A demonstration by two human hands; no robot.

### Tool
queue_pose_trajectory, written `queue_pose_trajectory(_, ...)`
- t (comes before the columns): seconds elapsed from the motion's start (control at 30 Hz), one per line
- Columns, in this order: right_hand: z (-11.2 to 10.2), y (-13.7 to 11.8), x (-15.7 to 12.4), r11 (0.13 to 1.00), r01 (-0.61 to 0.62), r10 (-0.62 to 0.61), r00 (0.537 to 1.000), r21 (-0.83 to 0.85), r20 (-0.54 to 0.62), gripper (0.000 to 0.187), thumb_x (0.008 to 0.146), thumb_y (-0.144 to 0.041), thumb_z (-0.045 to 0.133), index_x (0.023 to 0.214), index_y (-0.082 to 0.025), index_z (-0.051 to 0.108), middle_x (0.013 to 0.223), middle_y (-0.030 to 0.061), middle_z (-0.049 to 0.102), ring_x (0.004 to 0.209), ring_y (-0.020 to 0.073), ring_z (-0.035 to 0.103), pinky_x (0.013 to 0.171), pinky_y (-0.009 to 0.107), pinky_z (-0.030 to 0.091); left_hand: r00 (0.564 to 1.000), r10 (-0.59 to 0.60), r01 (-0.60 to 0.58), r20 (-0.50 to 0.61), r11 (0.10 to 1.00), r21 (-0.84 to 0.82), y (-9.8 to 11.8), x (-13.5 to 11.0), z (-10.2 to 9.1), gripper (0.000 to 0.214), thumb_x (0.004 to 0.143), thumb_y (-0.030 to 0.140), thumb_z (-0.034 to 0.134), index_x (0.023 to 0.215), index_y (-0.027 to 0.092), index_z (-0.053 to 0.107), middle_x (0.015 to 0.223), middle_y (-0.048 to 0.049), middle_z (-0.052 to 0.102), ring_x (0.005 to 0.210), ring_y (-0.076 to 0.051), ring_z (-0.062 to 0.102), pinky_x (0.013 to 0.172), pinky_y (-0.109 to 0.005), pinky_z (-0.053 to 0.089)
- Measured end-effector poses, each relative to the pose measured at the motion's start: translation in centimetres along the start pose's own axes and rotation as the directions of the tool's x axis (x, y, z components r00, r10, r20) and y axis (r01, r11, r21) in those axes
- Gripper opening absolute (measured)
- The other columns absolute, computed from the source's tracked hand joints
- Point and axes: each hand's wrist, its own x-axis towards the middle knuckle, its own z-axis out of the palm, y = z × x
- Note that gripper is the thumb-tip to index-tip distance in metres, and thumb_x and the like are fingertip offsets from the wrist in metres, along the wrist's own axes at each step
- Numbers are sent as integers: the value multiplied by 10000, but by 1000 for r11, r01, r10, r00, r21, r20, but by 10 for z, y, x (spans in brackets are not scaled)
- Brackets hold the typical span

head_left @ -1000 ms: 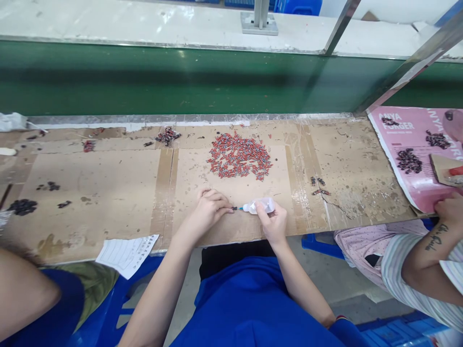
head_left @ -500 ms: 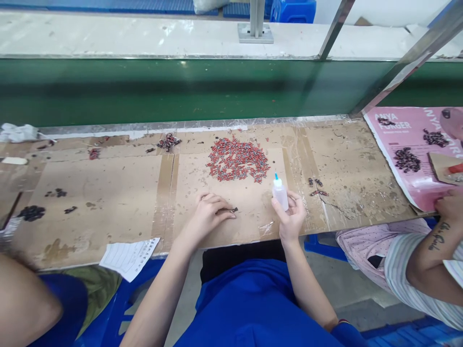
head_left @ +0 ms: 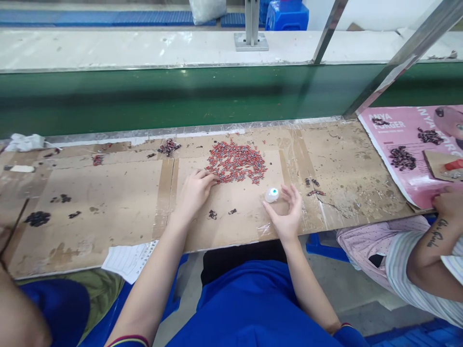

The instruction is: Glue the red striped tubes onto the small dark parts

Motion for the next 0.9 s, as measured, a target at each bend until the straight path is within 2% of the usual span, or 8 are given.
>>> queue_pose_trajectory(0.13,-4,-13,-17,963,267,-271,946,-46,-180,445,758,-222,737,1144,-237,517,953,61,667,864,214,669,736,387,567,1000,0,-3,24,995,101,3,-2,-1,233,921,216,456,858,207,681,906,-94,710,923,-285,568,780,-403,457)
queue_pose_trajectory(0.23,1,-27,-27,915,402,-402,912,-7,-83,333,785,-161,694,1060,-253,530,811,17,648,715,179,647,579,321,555,1000,6,-9,23,992,128,7,-5,-3,236,934,205,429,900,181,661,946,-114,699,937,-288,565,782,-401,450)
queue_pose_trajectory(0.47,21,-46,-32,942,312,-330,930,128,163,166,825,-152,650,961,-216,580,766,31,681,635,145,637,548,277,538,993,45,-62,107,985,163,8,-3,-7,242,918,152,431,920,232,660,974,-82,694,943,-262,592,810,-384,424)
queue_pose_trajectory(0.53,23,-46,-30,963,223,-249,950,149,189,130,819,-177,653,933,-212,601,765,33,690,649,148,649,554,274,540,994,37,-54,105,985,163,6,-3,-9,237,912,139,425,928,217,649,985,-90,690,928,-259,598,816,-390,421)
queue_pose_trajectory(0.63,28,-45,-27,978,-71,16,964,196,267,137,792,-259,685,905,-201,635,794,46,708,703,162,675,582,272,560,999,1,-4,42,998,63,12,-7,-12,218,917,157,418,899,209,629,965,-82,691,902,-246,595,820,-389,432)
queue_pose_trajectory(0.77,44,-45,-19,816,-475,319,846,330,427,311,724,-405,734,946,-201,661,885,62,733,786,181,695,598,271,594,987,-81,31,-141,945,-327,50,-23,-10,155,918,247,464,850,221,601,925,-51,674,941,-210,598,880,-373,462)
queue_pose_trajectory(0.83,50,-46,-16,725,-566,362,798,392,483,351,685,-449,755,922,-206,665,895,58,734,798,188,698,604,282,610,963,-197,68,-187,841,-537,74,-33,-7,137,911,286,493,871,216,604,946,-57,658,1008,-204,601,890,-358,480)
queue_pose_trajectory(0.9,53,-46,-14,680,-603,381,777,417,501,331,672,-470,764,841,-205,660,854,46,730,777,187,700,631,298,623,945,-297,129,-135,720,-682,93,-43,-3,156,903,328,516,876,208,613,974,-68,647,1016,-198,618,854,-329,508)
